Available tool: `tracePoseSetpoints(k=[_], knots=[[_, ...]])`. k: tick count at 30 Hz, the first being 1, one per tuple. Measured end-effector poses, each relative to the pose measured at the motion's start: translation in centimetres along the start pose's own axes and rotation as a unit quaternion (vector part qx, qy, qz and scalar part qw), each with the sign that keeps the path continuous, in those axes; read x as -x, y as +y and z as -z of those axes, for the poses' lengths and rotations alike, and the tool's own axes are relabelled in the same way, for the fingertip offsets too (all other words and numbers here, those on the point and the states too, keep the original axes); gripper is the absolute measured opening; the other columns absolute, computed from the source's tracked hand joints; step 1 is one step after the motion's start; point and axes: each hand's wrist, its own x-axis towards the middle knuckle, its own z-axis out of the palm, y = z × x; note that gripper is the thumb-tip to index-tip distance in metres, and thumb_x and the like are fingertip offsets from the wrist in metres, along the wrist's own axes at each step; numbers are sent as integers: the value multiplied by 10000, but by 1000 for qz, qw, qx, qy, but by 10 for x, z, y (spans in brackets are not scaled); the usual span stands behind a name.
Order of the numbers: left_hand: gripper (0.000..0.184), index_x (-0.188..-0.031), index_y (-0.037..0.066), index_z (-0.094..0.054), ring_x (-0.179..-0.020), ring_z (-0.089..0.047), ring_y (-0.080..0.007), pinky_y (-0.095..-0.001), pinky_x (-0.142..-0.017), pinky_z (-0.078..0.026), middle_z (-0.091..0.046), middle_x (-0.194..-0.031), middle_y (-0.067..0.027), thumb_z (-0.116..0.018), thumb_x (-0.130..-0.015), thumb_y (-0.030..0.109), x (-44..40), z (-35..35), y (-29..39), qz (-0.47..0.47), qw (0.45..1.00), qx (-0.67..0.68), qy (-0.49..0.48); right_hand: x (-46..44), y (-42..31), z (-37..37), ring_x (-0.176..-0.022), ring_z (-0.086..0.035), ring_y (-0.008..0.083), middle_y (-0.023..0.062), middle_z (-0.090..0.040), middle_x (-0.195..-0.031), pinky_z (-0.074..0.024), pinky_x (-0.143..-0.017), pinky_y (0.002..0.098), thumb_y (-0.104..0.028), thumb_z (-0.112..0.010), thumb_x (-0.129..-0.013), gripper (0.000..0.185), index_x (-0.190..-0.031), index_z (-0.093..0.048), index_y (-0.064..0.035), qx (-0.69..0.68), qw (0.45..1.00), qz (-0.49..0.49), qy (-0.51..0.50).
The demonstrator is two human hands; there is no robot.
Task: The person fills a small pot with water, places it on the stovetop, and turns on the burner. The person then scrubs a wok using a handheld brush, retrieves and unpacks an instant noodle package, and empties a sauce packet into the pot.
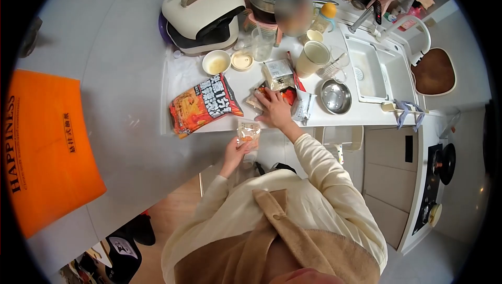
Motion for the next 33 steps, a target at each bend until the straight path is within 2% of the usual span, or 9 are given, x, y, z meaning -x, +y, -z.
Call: tracePoseSetpoints(k=[5, 9, 10, 13, 19, 21, 24, 30, 33], knots=[[255, -1109, -2, -502, -852, -609, -109, -224, -661, -521, -610, -1005, -70, -557, -882, 99, 13, 11, -8, -15, 1000, 21, 17, -22, 19, -20, -941, -566, 288, 95, -531, -1177, -494, -780, 362, -257, -693, -685, 552, -1198, -501, -190, 5, 999, 24, -38], [242, -1073, -16, -501, -818, -613, -114, -231, -652, -538, -607, -986, -88, -572, -875, 103, 10, 2, -8, -12, 999, 15, 45, -35, 36, -9, -759, -615, 322, 145, -629, -853, -493, -667, 407, -168, -586, -789, 285, -1068, -554, -116, -134, 989, -55, 0], [247, -1075, -18, -505, -815, -613, -113, -232, -649, -540, -608, -978, -89, -574, -874, 108, 10, -2, -6, -19, 998, 16, 50, -35, 35, -4, -707, -607, 341, 165, -620, -760, -483, -648, 430, -150, -563, -809, 210, -1009, -568, -90, -167, 981, -77, 69], [258, -1081, -19, -512, -818, -611, -112, -236, -648, -544, -607, -967, -81, -577, -874, 121, 1, -13, -1, -29, 997, 30, 67, -35, 39, 1, -736, -609, 335, 150, -623, -825, -484, -644, 423, -146, -558, -812, 160, -957, -578, -82, -144, 979, -87, 112], [317, -1060, -55, -503, -759, -633, -135, -251, -588, -552, -622, -919, -112, -614, -852, 156, -14, -16, -10, -45, 993, -5, 105, -21, 21, -7, -695, -589, 231, 75, -532, -870, -474, -600, 325, -64, -515, -718, 165, -881, -525, -87, 42, 983, 158, 88], [350, -1062, -64, -487, -732, -643, -149, -259, -569, -553, -632, -900, -130, -631, -840, 166, -18, -14, -14, -50, 990, -24, 126, -9, 14, -21, -787, -583, 226, 76, -532, -903, -470, -667, 331, -114, -535, -720, 194, -910, -552, -77, 56, 986, 148, 46], [406, -1094, -58, -431, -681, -653, -171, -266, -554, -547, -647, -840, -141, -639, -835, 175, -22, -14, -20, -54, 986, -52, 146, -2, -3, -29, -885, -560, 250, 100, -537, -998, -457, -762, 359, -157, -583, -682, 271, -938, -570, -68, 47, 986, 114, 109], [438, -1118, -5, -335, -579, -644, -161, -260, -483, -497, -646, -735, -125, -623, -849, 186, -18, -26, 6, -45, 983, -109, 143, -11, -2, -35, -903, -505, 253, 82, -522, -943, -403, -781, 405, -156, -602, -689, 128, -761, -624, -52, 99, 987, 105, 69], [443, -1124, 14, -327, -549, -637, -236, -336, -475, -483, -636, -699, -161, -613, -850, 213, -21, -33, 21, -47, 980, -137, 136, -17, 12, -25, -828, -515, 263, 81, -531, -869, -417, -737, 400, -121, -610, -691, 80, -665, -618, -46, -75, 986, 80, 123]])
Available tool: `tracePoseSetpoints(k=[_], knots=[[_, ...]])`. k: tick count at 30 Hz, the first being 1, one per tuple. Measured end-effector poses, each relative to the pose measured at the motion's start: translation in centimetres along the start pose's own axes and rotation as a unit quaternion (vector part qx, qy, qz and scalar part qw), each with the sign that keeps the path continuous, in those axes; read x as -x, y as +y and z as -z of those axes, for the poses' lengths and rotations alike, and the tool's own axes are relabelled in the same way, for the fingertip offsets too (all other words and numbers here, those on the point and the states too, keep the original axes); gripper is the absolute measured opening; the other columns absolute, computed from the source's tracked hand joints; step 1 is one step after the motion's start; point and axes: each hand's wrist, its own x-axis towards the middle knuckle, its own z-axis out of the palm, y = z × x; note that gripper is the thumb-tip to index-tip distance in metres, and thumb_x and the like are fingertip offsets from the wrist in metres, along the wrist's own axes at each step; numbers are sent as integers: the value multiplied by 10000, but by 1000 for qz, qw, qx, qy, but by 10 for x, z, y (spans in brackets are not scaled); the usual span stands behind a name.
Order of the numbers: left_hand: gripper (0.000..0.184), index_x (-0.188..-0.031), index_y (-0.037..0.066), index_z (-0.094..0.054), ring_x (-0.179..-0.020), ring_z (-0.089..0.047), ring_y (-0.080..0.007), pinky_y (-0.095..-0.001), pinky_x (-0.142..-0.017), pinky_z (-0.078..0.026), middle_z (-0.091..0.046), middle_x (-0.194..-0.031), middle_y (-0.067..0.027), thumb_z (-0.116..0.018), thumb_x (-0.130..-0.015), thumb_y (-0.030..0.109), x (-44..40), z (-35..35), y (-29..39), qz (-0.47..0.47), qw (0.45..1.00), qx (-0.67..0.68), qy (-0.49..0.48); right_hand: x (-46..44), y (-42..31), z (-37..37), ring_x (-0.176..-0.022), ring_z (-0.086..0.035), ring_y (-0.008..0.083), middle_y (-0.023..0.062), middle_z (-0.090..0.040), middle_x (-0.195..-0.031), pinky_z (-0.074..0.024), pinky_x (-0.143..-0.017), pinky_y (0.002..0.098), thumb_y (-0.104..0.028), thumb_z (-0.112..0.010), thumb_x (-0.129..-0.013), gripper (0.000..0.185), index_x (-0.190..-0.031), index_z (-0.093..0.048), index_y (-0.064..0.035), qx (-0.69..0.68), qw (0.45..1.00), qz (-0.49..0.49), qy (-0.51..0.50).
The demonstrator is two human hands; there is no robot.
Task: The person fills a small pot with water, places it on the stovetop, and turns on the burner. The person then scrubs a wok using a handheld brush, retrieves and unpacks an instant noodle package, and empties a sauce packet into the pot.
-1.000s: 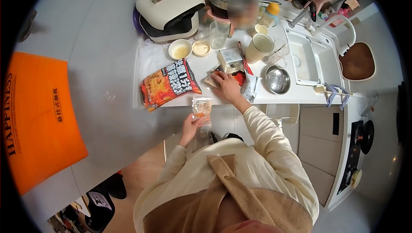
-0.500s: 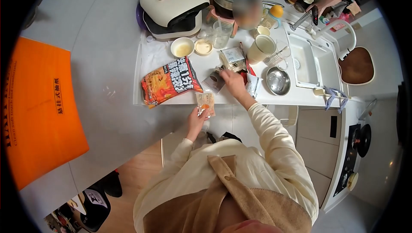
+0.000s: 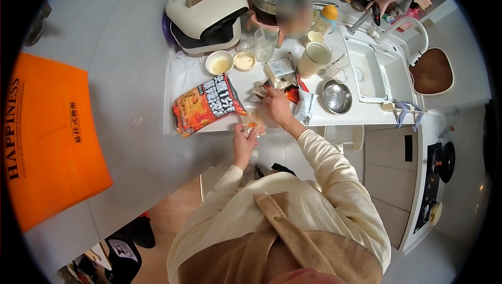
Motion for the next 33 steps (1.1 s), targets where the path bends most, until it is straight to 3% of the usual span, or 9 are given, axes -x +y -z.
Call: tracePoseSetpoints(k=[4, 8, 11, 14, 18, 19, 23, 26, 33], knots=[[490, -1157, 41, -320, -586, -602, -373, -442, -520, -462, -611, -658, -203, -579, -852, 324, -16, -10, -11, -110, 966, -218, 80, -10, 3, 37, -701, -572, 252, 100, -597, -791, -446, -652, 331, -115, -616, -749, 118, -752, -645, -1, -218, 946, -236, 46], [549, -1176, 57, -332, -633, -600, -391, -454, -536, -456, -609, -665, -204, -552, -839, 431, -16, -5, 5, -102, 925, -350, 109, 3, 14, 72, -683, -559, 172, 85, -614, -785, -436, -655, 271, -132, -607, -804, 160, -777, -639, 23, -461, 769, -441, 44], [569, -1154, 36, -411, -627, -621, -322, -406, -547, -469, -628, -699, -171, -562, -827, 476, -12, 4, 12, -96, 920, -360, 120, 16, 0, 103, -685, -551, 175, 70, -590, -786, -433, -639, 267, -96, -603, -806, 117, -813, -639, 15, -340, 882, -310, 98], [561, -1180, 38, -446, -690, -634, -249, -366, -585, -489, -640, -820, -161, -527, -854, 488, -17, -8, 32, -13, 997, 56, -58, 30, -24, 124, -765, -567, 207, 80, -582, -822, -437, -650, 292, -86, -630, -778, 88, -848, -654, -40, -166, 973, -113, 114], [447, -1237, 64, -434, -888, -604, -205, -354, -734, -530, -575, -1077, -100, -494, -907, 360, -15, -18, 100, 162, 802, 442, -367, 51, -56, 134, -848, -566, 221, 83, -591, -896, -439, -746, 329, -93, -671, -734, 135, -863, -647, -57, -60, 998, 31, 6], [420, -1231, 39, -437, -952, -582, -190, -368, -782, -529, -562, -1088, -69, -550, -888, 255, -17, -21, 100, 118, 884, 314, -324, 53, -61, 140, -864, -564, 224, 83, -592, -917, -437, -773, 337, -97, -679, -725, 151, -866, -643, -56, -51, 997, 47, -25], [387, -1170, 21, -475, -954, -569, -144, -306, -822, -485, -576, -1072, -58, -630, -819, 77, -18, -33, 105, -49, 901, 201, -381, 45, -46, 172, -953, -541, 266, 100, -586, -960, -422, -819, 329, -128, -681, -741, 247, -961, -616, -36, -157, 972, -88, 150], [440, -1186, 13, -468, -964, -547, -128, -276, -841, -450, -574, -1069, -50, -664, -800, 90, -12, -41, 125, -96, 902, 131, -400, 37, -33, 197, -828, -554, 115, 58, -596, -956, -442, -744, 260, -133, -620, -834, 275, -1072, -583, 0, -320, 897, -285, 109], [669, -1259, 16, -393, -1025, -518, -153, -301, -871, -433, -521, -1144, -67, -756, -711, 139, -6, -58, 157, -202, 876, 103, -425, 44, -27, 225, -636, -498, 68, 3, -589, -664, -423, -619, 222, -209, -588, -875, 225, -855, -660, 4, -403, 846, -328, 117]])
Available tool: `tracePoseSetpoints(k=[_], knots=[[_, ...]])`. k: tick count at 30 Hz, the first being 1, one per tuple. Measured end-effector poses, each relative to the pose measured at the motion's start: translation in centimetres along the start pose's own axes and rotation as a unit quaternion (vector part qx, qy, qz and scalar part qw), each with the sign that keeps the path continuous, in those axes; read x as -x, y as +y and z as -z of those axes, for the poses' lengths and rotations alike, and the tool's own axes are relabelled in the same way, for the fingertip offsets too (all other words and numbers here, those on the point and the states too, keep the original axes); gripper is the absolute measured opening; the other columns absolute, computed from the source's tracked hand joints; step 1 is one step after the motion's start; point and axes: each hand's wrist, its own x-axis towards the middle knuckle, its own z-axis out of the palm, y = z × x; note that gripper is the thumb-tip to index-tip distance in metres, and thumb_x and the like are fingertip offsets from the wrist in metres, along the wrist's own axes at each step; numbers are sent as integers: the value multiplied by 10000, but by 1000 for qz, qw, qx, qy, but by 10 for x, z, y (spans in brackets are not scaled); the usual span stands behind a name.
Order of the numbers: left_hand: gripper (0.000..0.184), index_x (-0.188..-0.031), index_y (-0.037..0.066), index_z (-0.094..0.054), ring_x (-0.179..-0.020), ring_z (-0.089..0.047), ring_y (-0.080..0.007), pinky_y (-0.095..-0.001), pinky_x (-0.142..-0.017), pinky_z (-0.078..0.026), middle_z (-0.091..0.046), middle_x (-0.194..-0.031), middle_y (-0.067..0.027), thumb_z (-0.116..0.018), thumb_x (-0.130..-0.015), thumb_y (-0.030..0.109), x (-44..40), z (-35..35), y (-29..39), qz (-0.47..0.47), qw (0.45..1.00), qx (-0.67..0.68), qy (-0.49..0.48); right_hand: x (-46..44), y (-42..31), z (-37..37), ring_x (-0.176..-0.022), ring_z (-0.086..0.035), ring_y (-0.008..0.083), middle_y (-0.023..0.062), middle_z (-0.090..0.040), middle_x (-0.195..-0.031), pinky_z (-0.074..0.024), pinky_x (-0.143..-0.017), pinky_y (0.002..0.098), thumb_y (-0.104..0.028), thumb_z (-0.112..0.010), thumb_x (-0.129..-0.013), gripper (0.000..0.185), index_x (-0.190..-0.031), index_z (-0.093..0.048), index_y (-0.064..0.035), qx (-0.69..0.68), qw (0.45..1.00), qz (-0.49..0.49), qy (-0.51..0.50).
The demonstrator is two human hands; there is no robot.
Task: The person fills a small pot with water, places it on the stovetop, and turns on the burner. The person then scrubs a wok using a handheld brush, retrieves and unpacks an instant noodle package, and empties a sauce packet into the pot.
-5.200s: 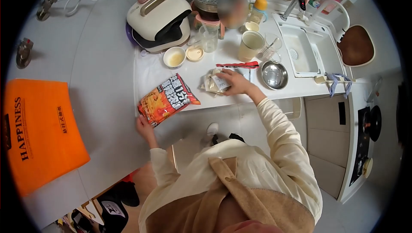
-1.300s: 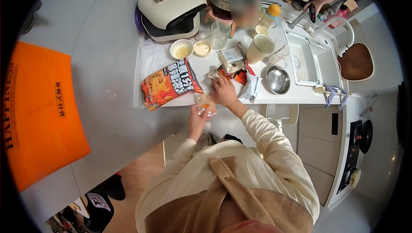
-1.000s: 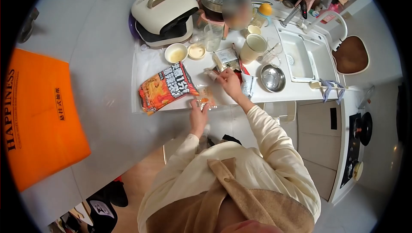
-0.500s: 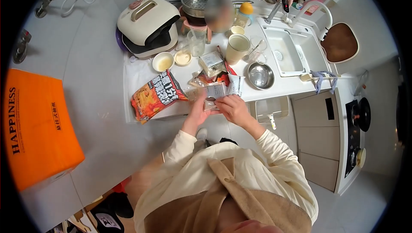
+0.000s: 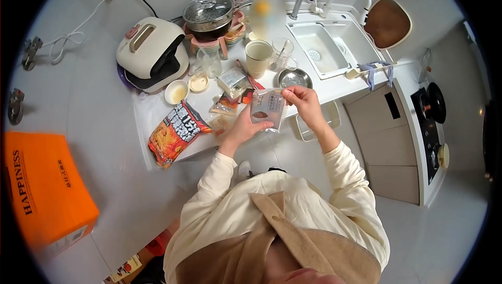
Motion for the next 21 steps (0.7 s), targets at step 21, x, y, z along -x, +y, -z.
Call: tracePoseSetpoints(k=[21], knots=[[805, -1311, 12, -330, -1078, -498, -174, -316, -889, -432, -500, -1184, -75, -790, -666, 156, -22, -11, 3, 27, 980, 106, -163, 24, -67, 59, -797, -573, 164, 55, -608, -931, -476, -696, 281, -1, -652, -735, 243, -974, -644, -46, 235, 935, 242, -112]])
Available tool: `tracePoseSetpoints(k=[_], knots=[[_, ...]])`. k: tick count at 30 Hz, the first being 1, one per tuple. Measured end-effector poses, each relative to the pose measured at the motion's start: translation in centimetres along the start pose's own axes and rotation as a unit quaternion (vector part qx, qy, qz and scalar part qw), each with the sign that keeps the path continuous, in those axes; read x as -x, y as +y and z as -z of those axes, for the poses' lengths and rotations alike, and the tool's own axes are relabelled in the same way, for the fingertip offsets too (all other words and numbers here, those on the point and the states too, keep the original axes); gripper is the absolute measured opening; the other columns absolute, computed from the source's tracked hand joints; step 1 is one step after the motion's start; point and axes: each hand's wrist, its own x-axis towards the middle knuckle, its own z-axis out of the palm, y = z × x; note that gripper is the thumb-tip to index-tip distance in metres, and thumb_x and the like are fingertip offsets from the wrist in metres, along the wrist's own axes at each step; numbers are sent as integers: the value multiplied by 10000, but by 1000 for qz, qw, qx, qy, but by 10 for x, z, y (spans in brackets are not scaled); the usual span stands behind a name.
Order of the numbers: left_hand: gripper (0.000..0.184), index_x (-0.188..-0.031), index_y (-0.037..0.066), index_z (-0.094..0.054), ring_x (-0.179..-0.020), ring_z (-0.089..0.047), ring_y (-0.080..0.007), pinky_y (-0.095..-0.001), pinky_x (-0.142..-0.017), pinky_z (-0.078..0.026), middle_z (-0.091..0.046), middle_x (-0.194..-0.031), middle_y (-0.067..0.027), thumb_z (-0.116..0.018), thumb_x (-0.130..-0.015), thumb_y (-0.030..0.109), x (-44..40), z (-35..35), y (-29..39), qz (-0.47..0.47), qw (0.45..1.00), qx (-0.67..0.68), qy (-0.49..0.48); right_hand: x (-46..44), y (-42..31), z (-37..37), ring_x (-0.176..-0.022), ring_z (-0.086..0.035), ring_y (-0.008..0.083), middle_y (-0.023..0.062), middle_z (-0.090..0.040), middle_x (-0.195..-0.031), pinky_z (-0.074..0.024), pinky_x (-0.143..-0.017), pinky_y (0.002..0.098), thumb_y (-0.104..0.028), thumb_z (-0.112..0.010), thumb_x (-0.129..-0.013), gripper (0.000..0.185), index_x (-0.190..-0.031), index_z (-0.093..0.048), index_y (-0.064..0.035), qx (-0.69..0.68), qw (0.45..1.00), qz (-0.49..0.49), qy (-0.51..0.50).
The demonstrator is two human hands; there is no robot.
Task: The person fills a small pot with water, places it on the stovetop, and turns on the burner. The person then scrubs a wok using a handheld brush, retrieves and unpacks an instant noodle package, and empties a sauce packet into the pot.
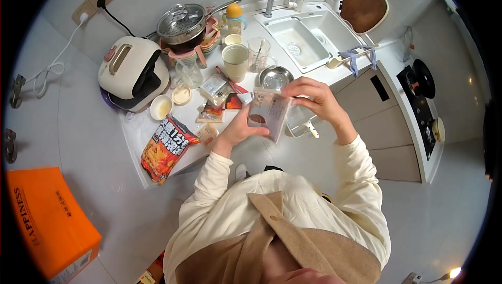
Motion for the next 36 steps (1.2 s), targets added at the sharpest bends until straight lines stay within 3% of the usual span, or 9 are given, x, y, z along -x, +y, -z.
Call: tracePoseSetpoints(k=[3, 6, 10, 14, 16, 19, 23, 26, 36], knots=[[867, -1332, 9, -286, -1167, -474, -252, -361, -906, -448, -508, -1204, -103, -792, -661, 223, -3, -7, 8, 82, 972, 178, -127, -13, -12, 8, -771, -567, 233, 76, -589, -863, -472, -667, 323, -17, -665, -702, 144, -841, -630, -35, 107, 985, 124, -59], [857, -1353, -3, -258, -1200, -435, -241, -369, -920, -433, -465, -1261, -123, -732, -724, 334, -17, -15, -1, 5, 973, 201, -113, -18, -25, 5, -743, -550, 256, 93, -559, -811, -467, -663, 336, -21, -657, -711, 107, -806, -610, -32, 154, 975, 97, -125], [611, -1338, 14, -342, -1226, -396, -200, -341, -990, -353, -449, -1284, -105, -527, -886, 380, -35, -7, 0, -38, 995, 69, -69, -13, -14, 6, -746, -542, 302, 112, -536, -791, -455, -664, 368, -75, -600, -778, 75, -793, -557, -15, 237, 960, 49, -143], [324, -1174, 14, -503, -1016, -512, -104, -233, -836, -429, -555, -1136, -60, -526, -912, 202, -56, -23, 14, -35, 991, -116, -55, -6, -10, 7, -752, -546, 319, 128, -533, -787, -442, -647, 402, -107, -573, -807, 112, -789, -526, -8, 229, 967, -39, -100], [166, -984, -12, -582, -798, -547, -58, -211, -718, -445, -621, -893, -24, -545, -891, 121, -65, -38, 26, -44, 982, -183, 6, -2, -16, 11, -744, -543, 324, 124, -526, -788, -436, -647, 403, -105, -564, -820, 116, -808, -517, -1, 225, 968, -66, -88], [151, -845, -23, -604, -645, -512, -31, -204, -592, -428, -591, -650, 3, -553, -882, 115, -69, -59, 37, -86, 968, -227, 60, 10, -23, 17, -736, -541, 326, 127, -521, -784, -427, -639, 398, -93, -559, -825, 115, -817, -509, 10, 201, 973, -106, -47], [178, -826, -20, -604, -537, -432, -26, -208, -473, -360, -535, -584, 20, -556, -885, 141, -77, -78, 34, -157, 947, -251, 122, 25, -34, 19, -695, -519, 310, 122, -510, -778, -420, -613, 374, -76, -571, -824, 115, -813, -503, 16, 197, 966, -161, 44], [189, -818, -10, -601, -507, -479, -82, -241, -489, -393, -572, -590, -67, -561, -879, 165, -78, -78, 41, -116, 962, -180, 171, 47, -34, 21, -645, -486, 279, 110, -487, -764, -411, -584, 343, -59, -588, -822, 127, -793, -495, 22, 211, 962, -159, 66], [174, -836, -13, -598, -586, -551, -100, -240, -551, -437, -622, -672, -76, -543, -888, 144, -75, -87, 36, -162, 970, -167, 71, 76, -50, 42, -635, -523, 297, 110, -530, -751, -433, -584, 355, -159, -615, -816, 182, -771, -532, -4, 281, 928, -218, 116]])
